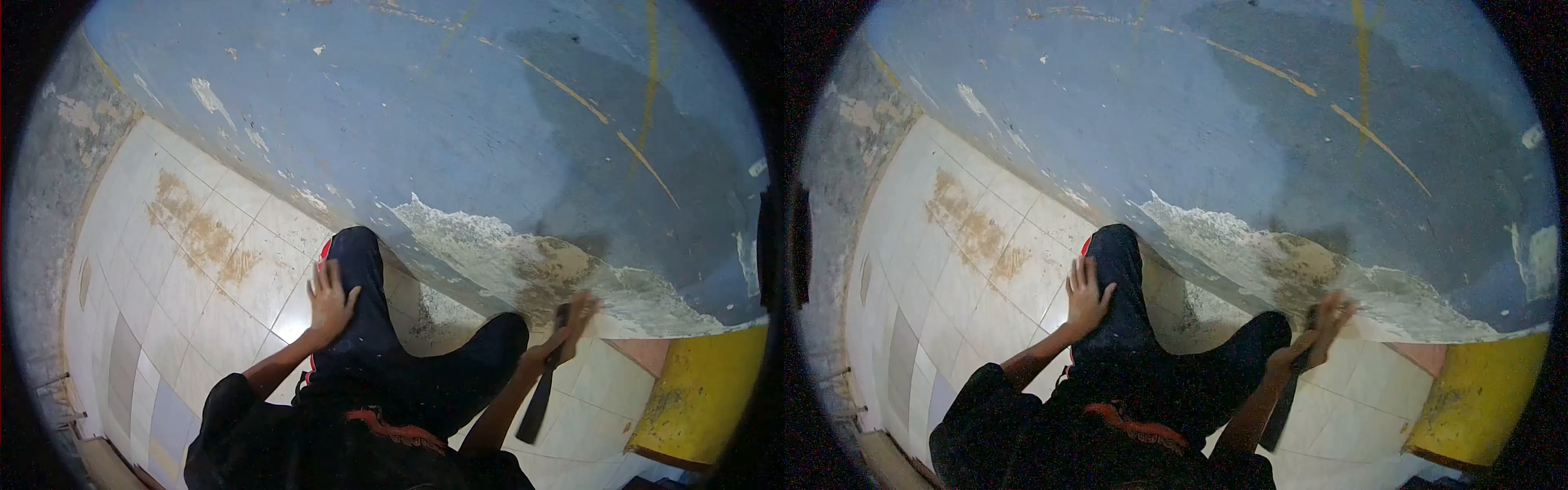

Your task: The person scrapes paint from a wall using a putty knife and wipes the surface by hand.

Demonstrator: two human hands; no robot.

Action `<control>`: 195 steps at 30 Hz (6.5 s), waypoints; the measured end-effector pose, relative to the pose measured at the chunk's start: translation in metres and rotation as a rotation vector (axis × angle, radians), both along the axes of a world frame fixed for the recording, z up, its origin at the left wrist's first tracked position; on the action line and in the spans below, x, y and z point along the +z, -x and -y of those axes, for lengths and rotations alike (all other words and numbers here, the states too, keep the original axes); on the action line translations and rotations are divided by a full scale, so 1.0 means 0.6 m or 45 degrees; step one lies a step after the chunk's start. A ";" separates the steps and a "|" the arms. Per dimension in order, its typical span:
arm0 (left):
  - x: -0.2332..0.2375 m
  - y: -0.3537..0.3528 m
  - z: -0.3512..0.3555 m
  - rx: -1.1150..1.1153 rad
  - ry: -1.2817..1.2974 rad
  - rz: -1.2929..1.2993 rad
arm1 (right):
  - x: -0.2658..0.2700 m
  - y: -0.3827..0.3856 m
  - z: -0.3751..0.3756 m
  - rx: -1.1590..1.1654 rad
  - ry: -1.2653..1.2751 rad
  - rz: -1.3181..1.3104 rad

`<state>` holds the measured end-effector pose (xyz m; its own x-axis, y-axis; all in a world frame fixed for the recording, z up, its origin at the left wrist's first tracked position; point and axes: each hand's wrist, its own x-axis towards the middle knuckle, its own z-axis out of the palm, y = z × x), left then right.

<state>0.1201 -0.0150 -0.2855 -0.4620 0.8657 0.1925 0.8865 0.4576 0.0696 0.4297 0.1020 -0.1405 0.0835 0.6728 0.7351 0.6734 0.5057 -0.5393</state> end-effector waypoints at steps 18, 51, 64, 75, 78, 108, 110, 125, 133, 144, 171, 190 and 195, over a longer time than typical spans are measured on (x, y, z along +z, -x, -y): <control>-0.022 -0.186 -0.149 -0.031 -0.396 3.467 | -0.192 0.122 0.074 0.987 2.025 -1.195; 0.015 -0.176 -0.152 0.496 -0.494 3.296 | -0.195 0.191 0.081 0.676 1.107 -0.301; -0.029 -0.190 -0.130 -0.062 -0.249 3.684 | -0.202 0.153 0.110 0.460 1.518 -0.300; -0.004 -0.079 -0.164 -0.097 -0.929 3.399 | -0.210 0.271 0.052 0.818 1.448 -0.410; 0.028 -0.108 -0.155 0.163 -0.536 3.179 | -0.214 0.247 0.070 0.667 1.349 -0.402; 0.012 -0.117 -0.138 -0.032 -0.438 3.271 | -0.226 0.232 0.102 0.522 1.466 -0.406; 0.015 -0.135 -0.135 -0.001 -0.360 3.327 | -0.202 0.217 0.112 0.478 1.481 -0.385; 0.039 -0.113 -0.133 -0.128 -0.428 3.243 | -0.221 0.215 0.115 0.473 1.427 -0.445; 0.038 -0.105 -0.154 0.081 -0.473 3.158 | -0.195 0.241 0.091 0.442 1.486 -0.403; 0.014 -0.131 -0.169 -0.059 -0.745 3.246 | -0.210 0.224 0.055 0.663 1.244 -0.235; 0.002 -0.023 -0.243 -0.750 -0.424 -0.251 | -0.693 -0.225 0.656 -1.844 1.145 -0.052; -0.001 -0.058 -0.143 -1.009 0.676 -0.152 | -0.688 -0.240 0.650 -1.767 1.294 0.311; -0.197 0.001 -0.067 -1.630 2.029 0.277 | -0.689 -0.201 0.646 -1.746 1.216 0.295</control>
